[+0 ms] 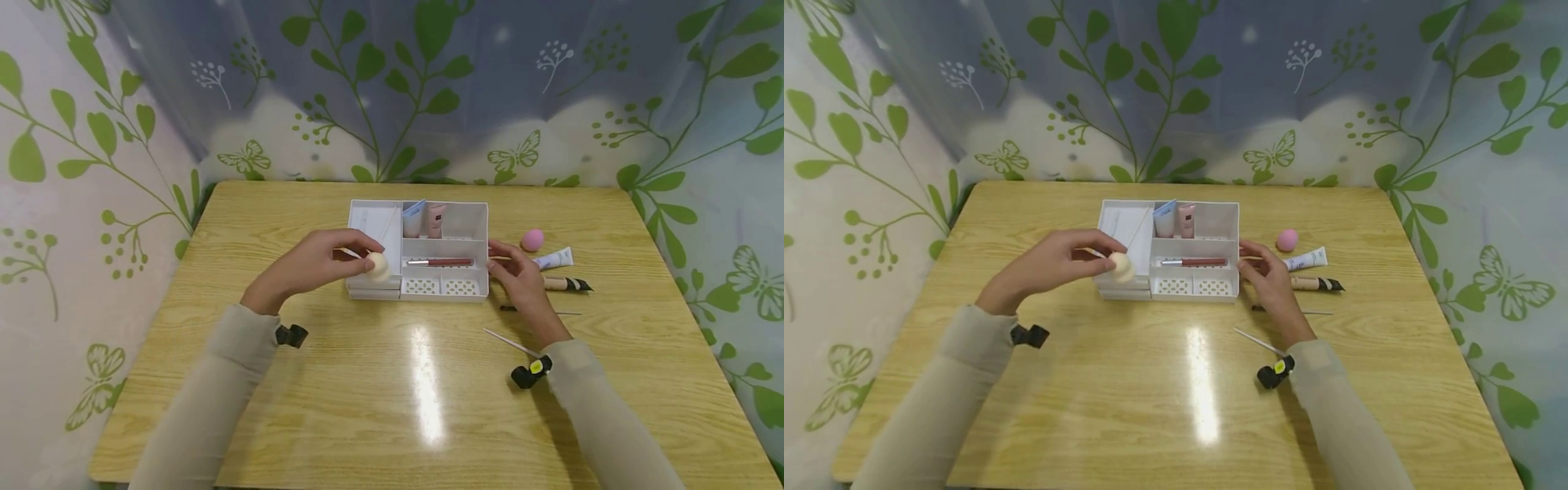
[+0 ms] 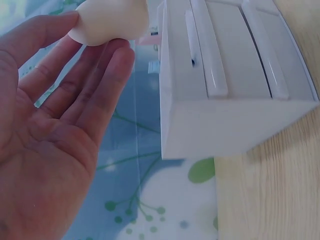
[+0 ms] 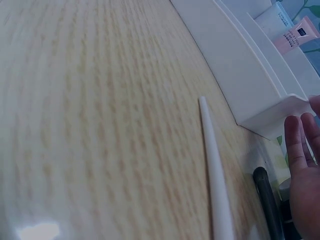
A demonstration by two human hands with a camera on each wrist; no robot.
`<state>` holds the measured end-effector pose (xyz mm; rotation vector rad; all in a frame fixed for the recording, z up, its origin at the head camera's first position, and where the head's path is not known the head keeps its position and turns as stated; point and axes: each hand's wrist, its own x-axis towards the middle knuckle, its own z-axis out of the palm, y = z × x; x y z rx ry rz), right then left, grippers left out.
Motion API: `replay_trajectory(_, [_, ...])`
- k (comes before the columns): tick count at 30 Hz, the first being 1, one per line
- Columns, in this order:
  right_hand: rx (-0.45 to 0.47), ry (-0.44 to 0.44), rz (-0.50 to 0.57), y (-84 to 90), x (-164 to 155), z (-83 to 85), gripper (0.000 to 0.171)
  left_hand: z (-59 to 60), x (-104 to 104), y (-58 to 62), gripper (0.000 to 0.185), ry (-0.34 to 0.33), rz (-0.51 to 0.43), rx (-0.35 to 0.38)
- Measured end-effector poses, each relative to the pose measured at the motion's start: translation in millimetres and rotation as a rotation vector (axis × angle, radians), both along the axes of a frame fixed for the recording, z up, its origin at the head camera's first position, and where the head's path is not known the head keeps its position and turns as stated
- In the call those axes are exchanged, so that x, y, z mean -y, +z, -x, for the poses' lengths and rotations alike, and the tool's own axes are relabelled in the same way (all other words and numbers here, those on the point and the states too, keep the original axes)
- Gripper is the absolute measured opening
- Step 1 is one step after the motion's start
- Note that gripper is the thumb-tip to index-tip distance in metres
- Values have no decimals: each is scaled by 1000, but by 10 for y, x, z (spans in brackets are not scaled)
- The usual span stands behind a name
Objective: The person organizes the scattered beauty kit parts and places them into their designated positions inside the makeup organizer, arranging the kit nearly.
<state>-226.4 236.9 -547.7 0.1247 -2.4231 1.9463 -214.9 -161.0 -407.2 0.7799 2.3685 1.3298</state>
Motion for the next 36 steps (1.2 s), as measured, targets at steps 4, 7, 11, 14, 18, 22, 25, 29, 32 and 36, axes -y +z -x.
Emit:
replay_trajectory(4, [5, 0, 1, 3, 0, -9, 48, 45, -130, 6, 26, -16, 6, -28])
replay_trajectory(7, [7, -4, 4, -3, -7, -6, 48, 84, -232, -8, 25, -26, 15, -43])
replay_trajectory(11, [8, -2, 7, -1, -9, -4, 47, 125, -371, -21, 24, -42, 20, -50])
replay_trajectory(14, [7, 3, 8, 4, -6, -3, 48, 152, -471, -25, 25, -64, 24, -52])
replay_trajectory(18, [4, 8, 10, 13, -4, -1, 48, 187, -595, -20, 26, -92, 34, -52])
replay_trajectory(22, [3, 10, 8, 22, 1, -1, 48, 231, -697, -35, 26, -108, 75, -61])
replay_trajectory(25, [6, 7, 12, 25, 2, 2, 48, 271, -762, -62, 26, -123, 121, -83])
replay_trajectory(29, [15, 2, 18, 24, -6, 6, 48, 316, -859, -87, 25, -148, 199, -117])
replay_trajectory(32, [16, 3, 20, 25, -8, 0, 48, 340, -939, -100, 25, -166, 260, -146])
replay_trajectory(36, [13, 4, 30, 22, -8, -1, 48, 376, -1037, -137, 23, -189, 310, -181])
